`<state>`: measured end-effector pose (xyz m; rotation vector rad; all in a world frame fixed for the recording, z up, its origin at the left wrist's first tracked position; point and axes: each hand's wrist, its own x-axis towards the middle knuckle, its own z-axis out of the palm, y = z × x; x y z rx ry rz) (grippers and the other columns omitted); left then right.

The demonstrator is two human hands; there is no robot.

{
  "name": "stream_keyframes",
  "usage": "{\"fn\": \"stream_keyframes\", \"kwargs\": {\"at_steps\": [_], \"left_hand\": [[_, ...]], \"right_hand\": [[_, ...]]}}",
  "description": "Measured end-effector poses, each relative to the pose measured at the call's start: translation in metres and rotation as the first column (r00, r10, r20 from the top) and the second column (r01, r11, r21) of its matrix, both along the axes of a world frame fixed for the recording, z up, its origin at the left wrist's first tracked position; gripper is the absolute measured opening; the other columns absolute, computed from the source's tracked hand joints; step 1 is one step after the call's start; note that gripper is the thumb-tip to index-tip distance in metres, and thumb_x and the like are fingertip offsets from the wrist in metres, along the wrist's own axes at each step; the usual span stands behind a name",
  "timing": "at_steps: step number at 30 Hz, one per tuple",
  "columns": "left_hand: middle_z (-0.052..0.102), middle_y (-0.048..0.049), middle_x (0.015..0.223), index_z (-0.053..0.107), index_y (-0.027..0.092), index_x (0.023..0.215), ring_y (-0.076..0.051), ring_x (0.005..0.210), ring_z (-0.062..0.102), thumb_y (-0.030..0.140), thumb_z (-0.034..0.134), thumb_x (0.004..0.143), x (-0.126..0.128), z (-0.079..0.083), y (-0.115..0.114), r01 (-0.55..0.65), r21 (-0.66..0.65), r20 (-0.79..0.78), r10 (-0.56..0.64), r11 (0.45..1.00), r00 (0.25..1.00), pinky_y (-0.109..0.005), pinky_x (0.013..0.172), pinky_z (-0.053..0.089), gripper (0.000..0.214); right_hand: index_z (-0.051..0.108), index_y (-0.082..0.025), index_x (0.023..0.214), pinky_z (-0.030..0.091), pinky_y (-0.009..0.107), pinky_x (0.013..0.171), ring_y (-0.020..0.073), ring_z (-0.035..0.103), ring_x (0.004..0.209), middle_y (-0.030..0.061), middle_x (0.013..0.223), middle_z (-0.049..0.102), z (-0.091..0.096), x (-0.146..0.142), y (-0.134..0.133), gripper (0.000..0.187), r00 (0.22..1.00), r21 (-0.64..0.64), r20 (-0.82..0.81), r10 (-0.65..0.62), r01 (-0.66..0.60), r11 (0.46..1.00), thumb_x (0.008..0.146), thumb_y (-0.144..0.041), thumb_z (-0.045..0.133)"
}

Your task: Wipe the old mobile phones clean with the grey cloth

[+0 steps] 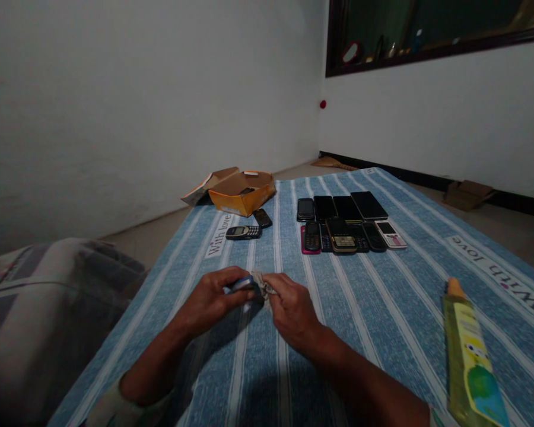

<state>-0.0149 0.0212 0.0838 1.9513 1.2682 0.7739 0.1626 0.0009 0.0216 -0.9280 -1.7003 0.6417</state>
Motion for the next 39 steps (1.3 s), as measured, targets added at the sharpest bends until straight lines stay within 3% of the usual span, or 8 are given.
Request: {"fn": "stream_keyframes", "kwargs": {"at_steps": [6,10,15,19,25,28,32,39], "left_hand": [[0.049,0.0037,0.050,0.054,0.020,0.049,-0.012,0.050,0.044,0.017,0.067,0.065,-0.018,0.005,-0.002,-0.091,0.000,-0.181,0.089,0.996,0.979,-0.026,0.051,0.029,0.021],[0.048,0.0035,0.053,0.055,0.019,0.052,-0.012,0.052,0.044,0.021,0.065,0.067,-0.011,-0.001,-0.002,-0.106,-0.027,-0.086,0.104,0.994,0.991,-0.026,0.051,0.029,0.018],[0.042,0.0048,0.053,0.051,0.018,0.052,-0.011,0.054,0.039,0.027,0.066,0.066,0.010,-0.027,-0.003,-0.167,-0.099,0.124,0.179,0.981,0.976,-0.025,0.053,0.031,0.023],[0.046,0.0044,0.058,0.052,0.017,0.059,-0.011,0.058,0.041,0.033,0.066,0.069,0.021,-0.055,-0.002,-0.140,-0.188,0.270,0.188,0.972,0.944,-0.025,0.055,0.034,0.023],[0.050,0.0021,0.065,0.057,0.018,0.062,-0.014,0.064,0.049,0.031,0.063,0.073,0.019,-0.069,-0.003,-0.156,-0.051,0.136,0.162,0.986,0.977,-0.026,0.061,0.038,0.018],[0.056,-0.0006,0.069,0.057,0.018,0.064,-0.017,0.070,0.054,0.029,0.062,0.074,0.016,-0.069,-0.004,-0.140,0.025,0.038,0.139,0.990,0.990,-0.028,0.067,0.041,0.015],[0.060,-0.0024,0.071,0.056,0.019,0.064,-0.020,0.076,0.056,0.024,0.062,0.072,0.014,-0.067,-0.004,-0.136,0.090,-0.098,0.145,0.987,0.985,-0.031,0.073,0.040,0.011],[0.060,-0.0018,0.074,0.062,0.018,0.068,-0.019,0.076,0.057,0.027,0.061,0.074,0.007,-0.056,-0.004,-0.089,0.000,-0.053,0.089,0.996,0.995,-0.028,0.072,0.042,0.010]], "right_hand": [[0.065,-0.017,0.109,0.053,0.031,0.079,0.0190,0.065,0.087,0.0083,0.097,0.069,-0.013,-0.003,0.001,0.040,0.980,0.057,0.199,-0.012,0.000,0.998,0.081,-0.002,0.042],[0.063,-0.018,0.113,0.054,0.030,0.083,0.0177,0.065,0.093,0.0080,0.101,0.068,-0.006,-0.003,0.001,0.040,0.990,0.124,0.139,-0.006,-0.012,0.992,0.084,-0.002,0.041],[0.061,-0.017,0.115,0.054,0.034,0.091,0.0203,0.063,0.105,0.0124,0.110,0.066,0.000,-0.003,0.001,0.039,0.980,0.317,0.168,-0.107,0.049,0.947,0.086,-0.002,0.040],[0.063,-0.017,0.107,0.056,0.036,0.087,0.0236,0.063,0.110,0.0170,0.121,0.062,-0.004,0.002,0.003,0.032,0.924,0.294,0.329,-0.197,0.097,0.951,0.087,-0.004,0.041],[0.062,-0.016,0.098,0.056,0.039,0.084,0.0263,0.063,0.112,0.0221,0.139,0.051,-0.002,0.005,0.002,0.027,0.843,0.245,0.513,-0.162,0.037,0.969,0.088,-0.004,0.041],[0.062,-0.017,0.098,0.055,0.037,0.086,0.0240,0.062,0.111,0.0184,0.128,0.059,-0.002,0.003,0.001,0.028,0.842,0.276,0.526,-0.122,-0.033,0.960,0.086,-0.002,0.041],[0.061,-0.018,0.097,0.054,0.031,0.079,0.0206,0.063,0.095,0.0118,0.107,0.065,-0.004,0.002,0.004,0.028,0.842,0.295,0.534,-0.082,-0.095,0.951,0.084,-0.001,0.044],[0.058,-0.019,0.094,0.047,0.029,0.070,0.0199,0.056,0.082,0.0054,0.088,0.061,-0.016,-0.001,0.008,0.024,0.850,0.319,0.510,-0.133,-0.043,0.947,0.083,0.000,0.049]]}}
